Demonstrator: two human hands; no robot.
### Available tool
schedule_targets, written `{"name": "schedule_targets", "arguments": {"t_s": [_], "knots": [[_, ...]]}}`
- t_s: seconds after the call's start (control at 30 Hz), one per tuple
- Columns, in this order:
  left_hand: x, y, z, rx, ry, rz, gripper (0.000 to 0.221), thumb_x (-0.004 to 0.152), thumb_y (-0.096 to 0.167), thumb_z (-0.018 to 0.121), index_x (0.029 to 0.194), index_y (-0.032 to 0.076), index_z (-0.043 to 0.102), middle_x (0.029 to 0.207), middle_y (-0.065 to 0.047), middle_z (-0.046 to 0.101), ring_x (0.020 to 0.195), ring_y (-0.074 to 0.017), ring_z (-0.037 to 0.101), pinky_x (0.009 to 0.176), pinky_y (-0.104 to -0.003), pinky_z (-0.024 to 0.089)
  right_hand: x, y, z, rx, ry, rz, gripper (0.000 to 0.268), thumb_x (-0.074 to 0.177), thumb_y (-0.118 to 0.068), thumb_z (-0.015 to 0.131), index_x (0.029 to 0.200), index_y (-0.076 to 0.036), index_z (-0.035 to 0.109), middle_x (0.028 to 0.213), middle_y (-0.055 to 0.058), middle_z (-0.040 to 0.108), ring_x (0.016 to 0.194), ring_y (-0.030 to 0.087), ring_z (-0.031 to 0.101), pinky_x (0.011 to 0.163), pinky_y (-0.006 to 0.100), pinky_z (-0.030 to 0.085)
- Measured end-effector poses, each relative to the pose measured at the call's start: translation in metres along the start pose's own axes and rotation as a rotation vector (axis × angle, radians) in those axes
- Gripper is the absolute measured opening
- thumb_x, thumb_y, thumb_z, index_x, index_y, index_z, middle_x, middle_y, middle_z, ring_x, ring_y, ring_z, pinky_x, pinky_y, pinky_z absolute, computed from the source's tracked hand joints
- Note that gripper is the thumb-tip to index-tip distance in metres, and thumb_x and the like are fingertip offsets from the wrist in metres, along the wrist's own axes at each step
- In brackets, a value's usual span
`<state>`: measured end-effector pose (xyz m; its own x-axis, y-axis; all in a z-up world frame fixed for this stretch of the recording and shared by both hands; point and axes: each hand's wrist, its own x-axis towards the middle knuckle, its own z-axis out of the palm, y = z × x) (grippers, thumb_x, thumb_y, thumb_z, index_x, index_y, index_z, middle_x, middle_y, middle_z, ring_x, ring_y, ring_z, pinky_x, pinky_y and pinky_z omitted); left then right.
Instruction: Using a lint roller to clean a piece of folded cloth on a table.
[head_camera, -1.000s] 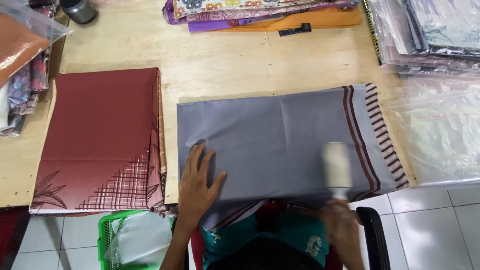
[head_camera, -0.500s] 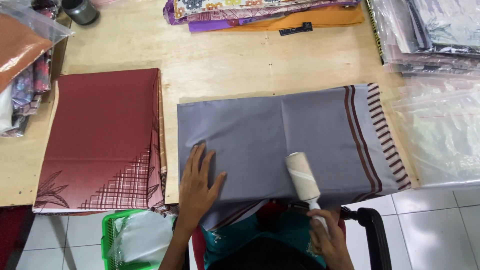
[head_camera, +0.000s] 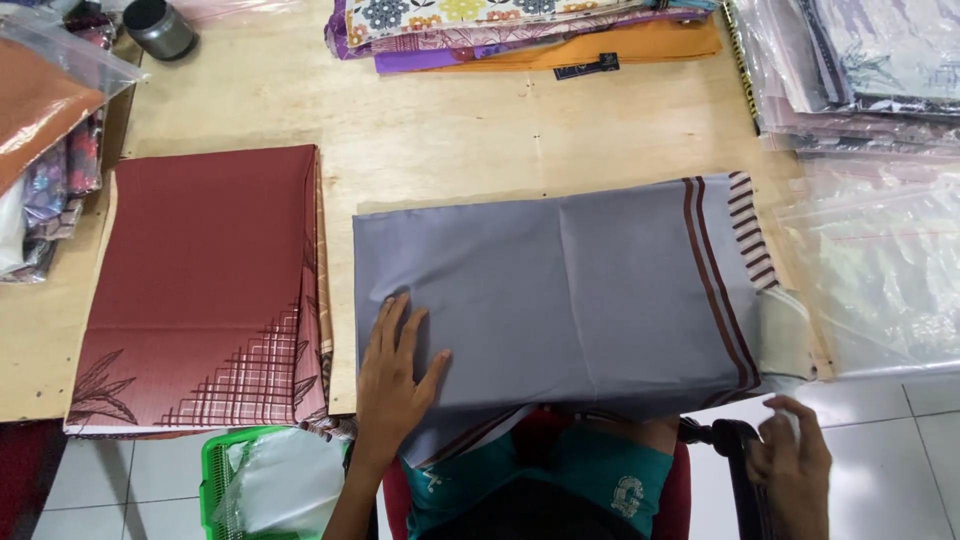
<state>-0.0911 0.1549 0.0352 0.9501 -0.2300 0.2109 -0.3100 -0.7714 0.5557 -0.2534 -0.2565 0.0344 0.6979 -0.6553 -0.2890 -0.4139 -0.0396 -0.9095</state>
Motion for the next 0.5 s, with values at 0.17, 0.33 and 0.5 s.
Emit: {"name": "schedule_targets", "arguments": {"t_s": [0.17,0.33,0.5], "knots": [[-0.033,-0.024,0.03,-0.108,0.443,0.312,0.028,0.092,0.029,0.078,0.112,0.012,0.068,0.122,-0.013,0.069,0.113,-0.0313,0.068,0.096,-0.044,0.054,-0.008,0.042,-0.006,0.228,-0.126,-0.158,0.022,0.109,-0.014,0.039,0.118,0.002,0.052,0.062,0.002,0.024,0.042,0.008,0.019,0.037,0.025,0.014],[-0.066,0.032,0.017,-0.361,-0.444,0.304,0.031,0.102,0.042,0.058,0.11,0.012,0.064,0.099,-0.007,0.068,0.089,-0.0272,0.065,0.075,-0.041,0.048,-0.022,0.055,0.024,0.19,-0.398,0.111,0.027,0.104,-0.023,0.054,0.111,0.001,0.065,0.058,0.005,0.033,0.04,0.014,0.024,0.037,0.031,0.019],[-0.132,-0.091,0.129,0.059,-1.12,-0.194,0.061,0.102,0.061,0.041,0.152,0.025,0.041,0.137,-0.021,0.055,0.124,-0.0418,0.055,0.105,-0.052,0.042,0.001,0.071,0.023,0.194,-0.559,0.047,0.03,0.106,-0.018,0.048,0.119,0.001,0.067,0.053,0.002,0.025,0.04,0.013,0.023,0.033,0.028,0.023]]}}
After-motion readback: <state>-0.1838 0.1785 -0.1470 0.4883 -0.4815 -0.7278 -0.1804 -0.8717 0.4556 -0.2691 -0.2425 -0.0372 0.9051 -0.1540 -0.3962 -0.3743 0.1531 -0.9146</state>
